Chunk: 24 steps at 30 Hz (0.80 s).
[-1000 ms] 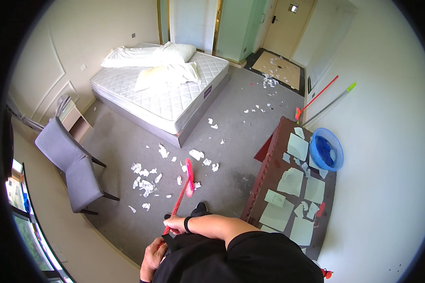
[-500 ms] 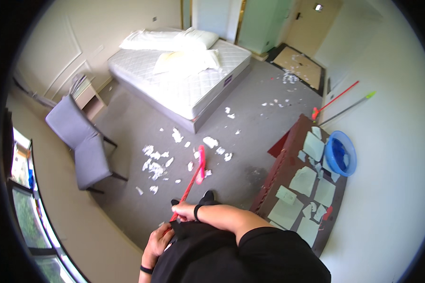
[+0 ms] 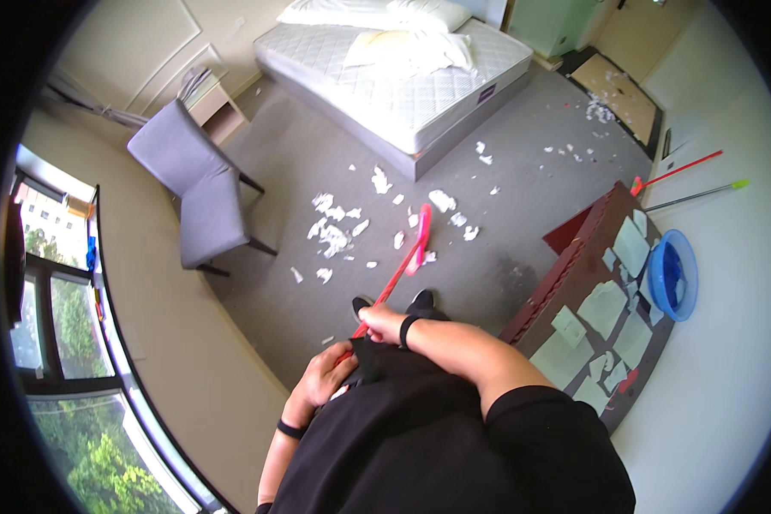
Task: Sweep debris off the floor using a broom.
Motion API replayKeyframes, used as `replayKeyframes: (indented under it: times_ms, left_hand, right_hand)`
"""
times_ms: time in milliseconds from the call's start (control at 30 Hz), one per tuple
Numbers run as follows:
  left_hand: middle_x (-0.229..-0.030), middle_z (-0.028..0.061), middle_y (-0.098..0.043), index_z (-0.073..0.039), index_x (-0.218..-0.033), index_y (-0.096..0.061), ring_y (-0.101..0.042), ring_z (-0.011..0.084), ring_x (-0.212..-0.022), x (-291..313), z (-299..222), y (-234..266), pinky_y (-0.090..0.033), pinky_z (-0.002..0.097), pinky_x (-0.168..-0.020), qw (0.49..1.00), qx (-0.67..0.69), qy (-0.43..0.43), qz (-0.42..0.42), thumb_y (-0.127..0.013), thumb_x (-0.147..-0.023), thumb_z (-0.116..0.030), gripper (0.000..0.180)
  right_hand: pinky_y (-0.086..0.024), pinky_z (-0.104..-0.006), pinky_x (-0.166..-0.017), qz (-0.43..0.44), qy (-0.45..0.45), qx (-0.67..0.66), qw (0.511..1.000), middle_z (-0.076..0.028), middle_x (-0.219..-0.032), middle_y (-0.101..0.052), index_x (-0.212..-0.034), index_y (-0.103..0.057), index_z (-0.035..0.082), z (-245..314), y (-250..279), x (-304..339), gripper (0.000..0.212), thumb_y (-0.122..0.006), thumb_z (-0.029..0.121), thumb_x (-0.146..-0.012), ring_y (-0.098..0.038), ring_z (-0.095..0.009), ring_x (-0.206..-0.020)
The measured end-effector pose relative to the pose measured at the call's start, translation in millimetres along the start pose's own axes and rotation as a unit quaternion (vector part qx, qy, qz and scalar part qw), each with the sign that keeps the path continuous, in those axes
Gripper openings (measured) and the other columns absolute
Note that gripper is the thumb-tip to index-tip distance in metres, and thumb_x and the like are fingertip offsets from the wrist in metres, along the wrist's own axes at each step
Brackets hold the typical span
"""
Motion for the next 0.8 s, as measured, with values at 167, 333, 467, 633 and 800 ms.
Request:
replayKeyframes:
  times_ms: [167,333,467,633,800]
  left_hand:
    - [-0.109,0.0232,-0.068,-0.003,-0.124,-0.063,-0.067,0.0417,-0.105,-0.3,-4.6,0.9,-0.053,0.0458,-0.090,0.999,0.019,0.034,-0.008,-0.064,-0.098,-0.027,0.035]
    - [-0.111,0.0238,-0.069,-0.003,-0.125,-0.064,-0.067,0.0419,-0.106,1.5,3.7,-2.2,-0.053,0.0457,-0.091,0.999,0.027,0.038,-0.006,-0.065,-0.098,-0.029,0.038]
    - [-0.111,0.0241,-0.069,-0.002,-0.125,-0.064,-0.067,0.0421,-0.106,1.2,6.0,-3.6,-0.053,0.0456,-0.092,0.999,0.035,0.039,-0.004,-0.065,-0.097,-0.028,0.038]
    - [-0.117,0.0241,-0.068,0.000,-0.129,-0.061,-0.065,0.0420,-0.110,1.5,-5.5,0.0,-0.052,0.0453,-0.095,1.000,0.019,-0.002,-0.008,-0.063,-0.098,-0.026,0.040]
    - [-0.120,0.0245,-0.067,0.000,-0.130,-0.060,-0.064,0.0422,-0.112,4.1,-2.8,0.8,-0.051,0.0452,-0.096,1.000,0.022,-0.018,-0.012,-0.062,-0.098,-0.024,0.041]
  right_hand:
    - [-0.039,-0.0306,-0.043,-0.005,-0.015,-0.017,1.000,-0.004,-0.063,-0.051,-0.083,-0.055,0.009,-1.4,1.6,-5.8,0.017,-0.059,0.023,-0.091,-0.047,-0.015,-0.048]
    - [-0.039,-0.0305,-0.044,-0.011,-0.013,0.001,1.000,-0.004,-0.064,-0.051,-0.083,-0.056,0.009,-1.4,-1.5,-0.1,0.016,-0.060,0.022,-0.091,-0.047,-0.015,-0.048]
    - [-0.039,-0.0319,-0.043,-0.020,-0.011,0.003,1.000,-0.005,-0.062,-0.054,-0.079,-0.059,0.008,-2.7,-1.3,-1.6,0.021,-0.060,0.025,-0.092,-0.049,-0.016,-0.047]
    - [-0.038,-0.0345,-0.042,-0.042,0.028,-0.004,0.999,-0.007,-0.061,-0.056,-0.077,-0.062,0.006,-2.6,-5.3,4.2,0.027,-0.060,0.027,-0.094,-0.050,-0.018,-0.046]
    - [-0.036,-0.0354,-0.041,-0.085,0.045,0.006,0.995,-0.007,-0.062,-0.056,-0.079,-0.062,0.004,0.2,-5.4,5.0,0.028,-0.059,0.026,-0.095,-0.049,-0.018,-0.045]
Point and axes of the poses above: each hand's wrist, its own x-axis away from the middle knuckle, its own y-axis out of the back of the hand, z = x × y, the point moved 3 cm from there along -x, towards the middle knuckle
